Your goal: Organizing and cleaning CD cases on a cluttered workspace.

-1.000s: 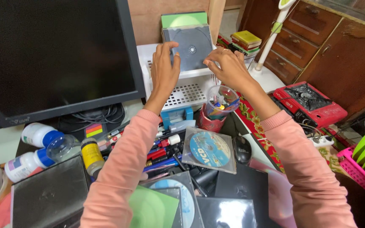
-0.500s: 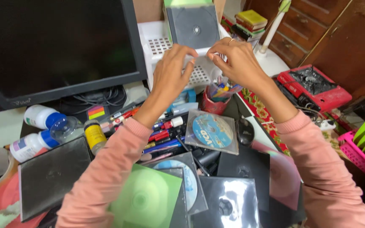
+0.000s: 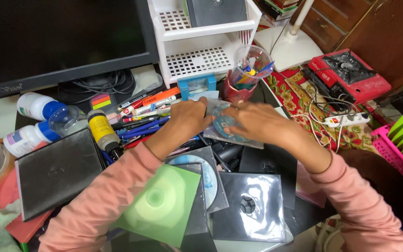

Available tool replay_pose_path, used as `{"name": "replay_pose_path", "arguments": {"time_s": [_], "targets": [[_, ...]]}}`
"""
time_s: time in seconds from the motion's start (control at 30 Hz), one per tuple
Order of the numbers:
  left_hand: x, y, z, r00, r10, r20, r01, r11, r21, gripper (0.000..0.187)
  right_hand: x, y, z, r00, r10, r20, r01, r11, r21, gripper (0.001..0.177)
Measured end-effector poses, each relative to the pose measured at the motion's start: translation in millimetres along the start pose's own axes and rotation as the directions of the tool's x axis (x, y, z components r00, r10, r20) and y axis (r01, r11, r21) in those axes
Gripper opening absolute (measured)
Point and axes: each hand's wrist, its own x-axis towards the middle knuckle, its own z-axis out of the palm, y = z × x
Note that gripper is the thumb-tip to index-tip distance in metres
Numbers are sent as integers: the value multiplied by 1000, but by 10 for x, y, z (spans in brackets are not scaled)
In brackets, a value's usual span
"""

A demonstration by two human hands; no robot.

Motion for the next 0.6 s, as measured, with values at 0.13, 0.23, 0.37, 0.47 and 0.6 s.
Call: {"name": "replay_pose_path", "arguments": {"time_s": [0.13, 0.23, 0.37, 0.47, 0.6], "targets": [[7, -84, 74, 998, -64, 26, 65, 996, -53, 52, -32, 84, 405, 999, -45, 8, 44, 994, 97, 68], [65, -172, 180, 996, -68, 49, 75, 986, -147, 57, -55, 84, 595, 994, -89, -68, 94, 993, 76, 77], [85, -214, 203, 990, -70, 121, 104, 949, -297, 68, -118, -7, 628, 986, -42, -159, 48, 998, 37, 81], [115, -311, 286, 985, -73, 157, 138, 881, -453, 71, -149, 0, 673, 961, -43, -273, 42, 999, -10, 72], [157, -359, 380, 988, -21, 150, 135, 569, -811, 73, -241, -113, 497, 962, 14, -274, -14, 1000, 1, 67]]}}
